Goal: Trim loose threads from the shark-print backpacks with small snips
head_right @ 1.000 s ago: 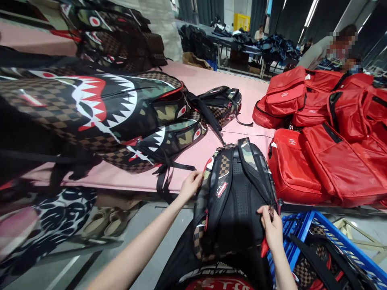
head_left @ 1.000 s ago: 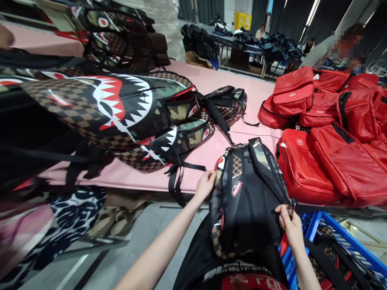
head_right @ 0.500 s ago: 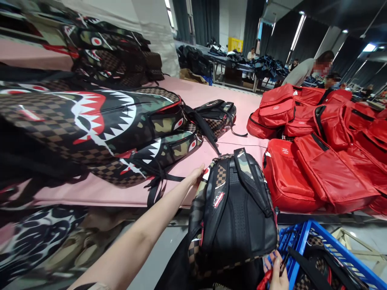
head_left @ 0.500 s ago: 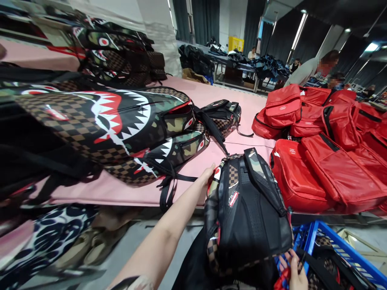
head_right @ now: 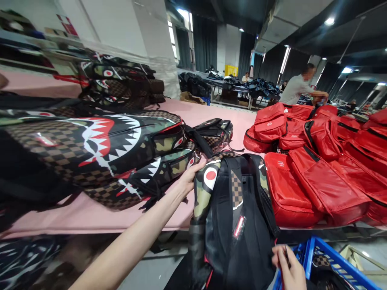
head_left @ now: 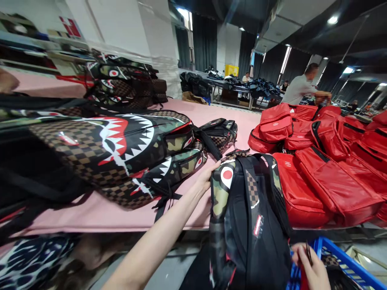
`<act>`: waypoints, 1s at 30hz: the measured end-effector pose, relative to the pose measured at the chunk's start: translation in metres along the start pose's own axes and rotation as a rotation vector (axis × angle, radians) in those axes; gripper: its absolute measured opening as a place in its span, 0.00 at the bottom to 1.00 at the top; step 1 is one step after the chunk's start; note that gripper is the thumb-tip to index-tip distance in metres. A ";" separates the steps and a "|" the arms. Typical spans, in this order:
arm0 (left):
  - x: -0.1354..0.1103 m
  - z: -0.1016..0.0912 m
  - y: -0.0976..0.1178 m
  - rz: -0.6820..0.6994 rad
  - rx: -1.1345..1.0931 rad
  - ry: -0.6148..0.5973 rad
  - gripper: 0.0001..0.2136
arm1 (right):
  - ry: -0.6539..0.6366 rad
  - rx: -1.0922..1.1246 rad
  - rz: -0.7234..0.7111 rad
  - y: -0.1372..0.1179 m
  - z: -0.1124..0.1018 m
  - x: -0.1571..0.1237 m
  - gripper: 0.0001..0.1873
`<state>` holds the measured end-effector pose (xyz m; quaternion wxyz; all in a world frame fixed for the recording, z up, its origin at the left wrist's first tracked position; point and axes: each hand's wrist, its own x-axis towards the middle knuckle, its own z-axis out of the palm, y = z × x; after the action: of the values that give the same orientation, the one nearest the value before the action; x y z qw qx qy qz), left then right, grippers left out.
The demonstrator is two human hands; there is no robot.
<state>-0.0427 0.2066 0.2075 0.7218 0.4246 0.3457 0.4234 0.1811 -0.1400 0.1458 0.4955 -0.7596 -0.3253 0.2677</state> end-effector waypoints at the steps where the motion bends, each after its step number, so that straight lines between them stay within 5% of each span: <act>1: -0.010 0.012 0.010 0.034 -0.017 -0.030 0.15 | -0.031 0.061 -0.074 -0.017 0.002 0.010 0.26; 5: -0.057 0.048 0.034 0.135 -0.052 -0.182 0.20 | -0.087 0.197 -0.315 -0.090 0.027 0.053 0.27; 9: -0.083 0.049 0.035 0.091 -0.034 -0.300 0.21 | -0.172 0.377 -0.287 -0.135 0.054 0.075 0.28; 15: -0.089 0.026 0.055 -0.022 0.118 -0.278 0.17 | -0.473 0.596 -0.239 -0.157 0.062 0.044 0.19; 21: -0.103 0.046 0.082 -0.163 0.349 -0.363 0.16 | -0.770 0.666 -0.163 -0.183 0.057 0.009 0.16; 30: -0.102 0.061 0.060 0.204 0.397 -0.274 0.19 | -0.847 0.607 0.097 -0.196 0.034 -0.006 0.16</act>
<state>-0.0509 0.1119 0.3008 0.6180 0.6439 0.2763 0.3566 0.1074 -0.0670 0.3160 0.5052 -0.4212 -0.3693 0.6565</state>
